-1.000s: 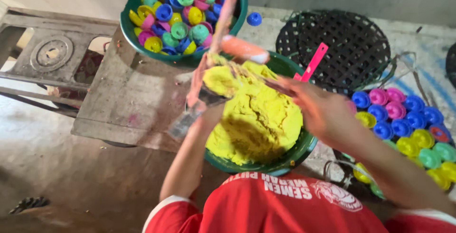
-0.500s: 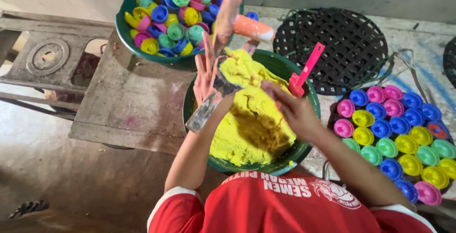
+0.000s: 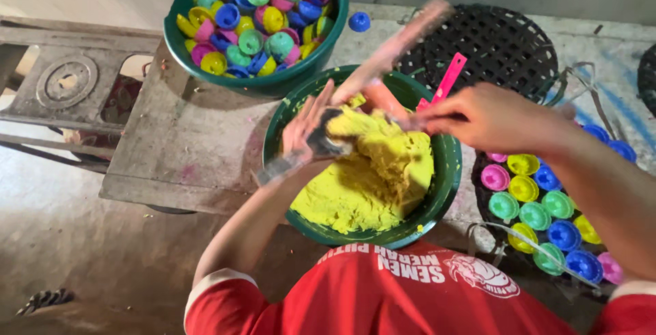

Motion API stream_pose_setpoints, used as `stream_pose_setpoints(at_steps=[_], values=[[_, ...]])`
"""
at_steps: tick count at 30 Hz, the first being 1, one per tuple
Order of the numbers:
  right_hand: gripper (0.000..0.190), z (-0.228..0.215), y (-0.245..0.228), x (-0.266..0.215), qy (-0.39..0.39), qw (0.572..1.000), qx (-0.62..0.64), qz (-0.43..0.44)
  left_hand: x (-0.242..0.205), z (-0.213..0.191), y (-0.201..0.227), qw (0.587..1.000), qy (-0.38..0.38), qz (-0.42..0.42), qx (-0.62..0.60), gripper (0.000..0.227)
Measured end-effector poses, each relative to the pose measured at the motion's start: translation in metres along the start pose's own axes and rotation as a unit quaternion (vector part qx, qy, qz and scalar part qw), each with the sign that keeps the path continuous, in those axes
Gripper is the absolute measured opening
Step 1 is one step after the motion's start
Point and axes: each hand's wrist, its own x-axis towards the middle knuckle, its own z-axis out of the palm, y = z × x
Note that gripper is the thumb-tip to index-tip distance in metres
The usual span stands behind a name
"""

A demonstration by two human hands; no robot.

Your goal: The person arranges colorful plastic bottle caps on a black woven tray, then uses a wooden tool to scoop yellow dough from a green bowl and press it into each cap. The process is repeated for multiple caps, filling them with the dough.

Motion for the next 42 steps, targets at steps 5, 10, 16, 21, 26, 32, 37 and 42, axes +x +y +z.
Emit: stream_pose_setpoints(at_steps=[5, 10, 16, 21, 26, 32, 37, 42], values=[[0.033, -0.015, -0.027, 0.016, -0.017, 0.996, -0.08, 0.04, -0.001, -0.001, 0.0, 0.969, 0.081, -0.118, -0.203, 0.058], [0.031, 0.014, -0.056, 0.025, 0.012, 0.969, -0.244, -0.044, -0.01, 0.0, 0.007, 0.996, -0.013, -0.064, -0.067, 0.058], [0.013, 0.059, -0.081, -0.014, 0.205, 0.847, -0.407, -0.273, -0.027, 0.01, 0.023, 0.935, -0.195, -0.232, -0.184, 0.072], [0.04, 0.005, -0.062, -0.064, 0.05, 0.91, -0.404, -0.085, -0.027, -0.011, -0.003, 0.993, -0.103, -0.037, 0.053, 0.051], [0.02, 0.035, -0.084, -0.029, 0.096, 0.902, -0.399, -0.135, -0.02, 0.005, 0.019, 0.973, -0.17, -0.104, -0.113, 0.074], [0.016, 0.056, -0.087, -0.024, 0.113, 0.892, -0.396, -0.187, 0.0, -0.003, 0.038, 0.908, -0.33, -0.239, -0.094, 0.068], [0.048, 0.005, -0.069, -0.073, 0.057, 0.909, -0.407, -0.075, 0.0, -0.031, 0.02, 0.991, -0.122, -0.053, 0.02, 0.058], [0.028, 0.059, -0.088, -0.014, 0.198, 0.861, -0.44, -0.162, -0.008, -0.01, 0.029, 0.99, -0.113, -0.03, -0.083, 0.066]])
